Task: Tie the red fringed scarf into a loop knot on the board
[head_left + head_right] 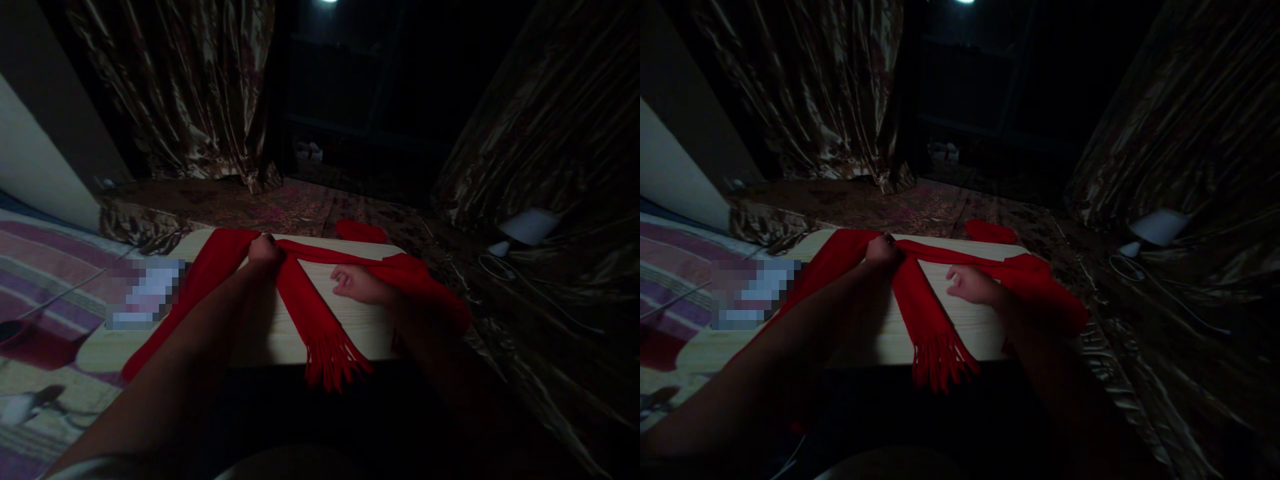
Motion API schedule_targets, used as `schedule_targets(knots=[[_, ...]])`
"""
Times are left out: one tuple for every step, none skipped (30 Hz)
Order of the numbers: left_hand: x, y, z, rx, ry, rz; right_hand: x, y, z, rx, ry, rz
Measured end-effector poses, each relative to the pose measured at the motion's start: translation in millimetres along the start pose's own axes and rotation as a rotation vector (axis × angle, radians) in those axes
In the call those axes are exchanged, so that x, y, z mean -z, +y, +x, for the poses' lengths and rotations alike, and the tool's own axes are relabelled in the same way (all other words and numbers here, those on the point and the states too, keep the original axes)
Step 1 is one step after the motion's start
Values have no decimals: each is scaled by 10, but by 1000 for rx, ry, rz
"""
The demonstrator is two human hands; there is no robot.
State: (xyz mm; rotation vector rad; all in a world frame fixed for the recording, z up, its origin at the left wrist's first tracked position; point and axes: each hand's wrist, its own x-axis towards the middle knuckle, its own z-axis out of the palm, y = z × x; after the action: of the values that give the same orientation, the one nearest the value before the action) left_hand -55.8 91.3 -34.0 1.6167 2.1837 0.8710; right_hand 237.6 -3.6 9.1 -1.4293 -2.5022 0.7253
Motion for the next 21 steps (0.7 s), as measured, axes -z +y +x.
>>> schedule_targets(knots=[[5,-6,2,1,-3,-1,74,91,43,-35,172,-118],[12,-10,5,0,-9,-3,152,188,83,-77,308,-247],[19,-10,8,1,-16,-5,227,288,120,-123,377,-370],[26,-10,10,4,-24,-10,299,386,153,-172,378,-471],[32,-8,11,6,-30,-16,364,478,182,-231,340,-542],[36,-6,9,5,-32,-21,424,561,208,-288,273,-583],[39,-4,7,2,-29,-24,480,633,232,-338,195,-597],[41,-4,4,-3,-25,-25,535,692,255,-374,123,-592],[42,-5,2,-6,-21,-24,589,740,277,-395,64,-577],[43,-7,2,-7,-19,-21,646,774,298,-405,16,-556],[43,-10,3,-4,-21,-18,704,796,318,-408,-22,-534],[43,-15,5,-1,-26,-14,764,807,337,-407,-50,-512],[41,-22,7,1,-30,-9,822,806,355,-411,-65,-495],[38,-30,9,-4,-29,-3,875,796,371,-422,-51,-491],[32,-38,9,-15,-24,1,918,778,386,-439,11,-508],[24,-47,6,-28,-13,2,948,756,400,-460,124,-548],[14,-56,1,-39,5,-1,959,733,413,-479,270,-604],[3,-63,-6,-45,27,-6,952,713,425,-489,418,-664],[-6,-68,-15,-44,49,-11,924,698,435,-487,531,-719],[-14,-71,-25,-35,66,-14,879,693,443,-473,582,-759],[-18,-73,-34,-20,78,-16,820,699,449,-450,560,-782]])
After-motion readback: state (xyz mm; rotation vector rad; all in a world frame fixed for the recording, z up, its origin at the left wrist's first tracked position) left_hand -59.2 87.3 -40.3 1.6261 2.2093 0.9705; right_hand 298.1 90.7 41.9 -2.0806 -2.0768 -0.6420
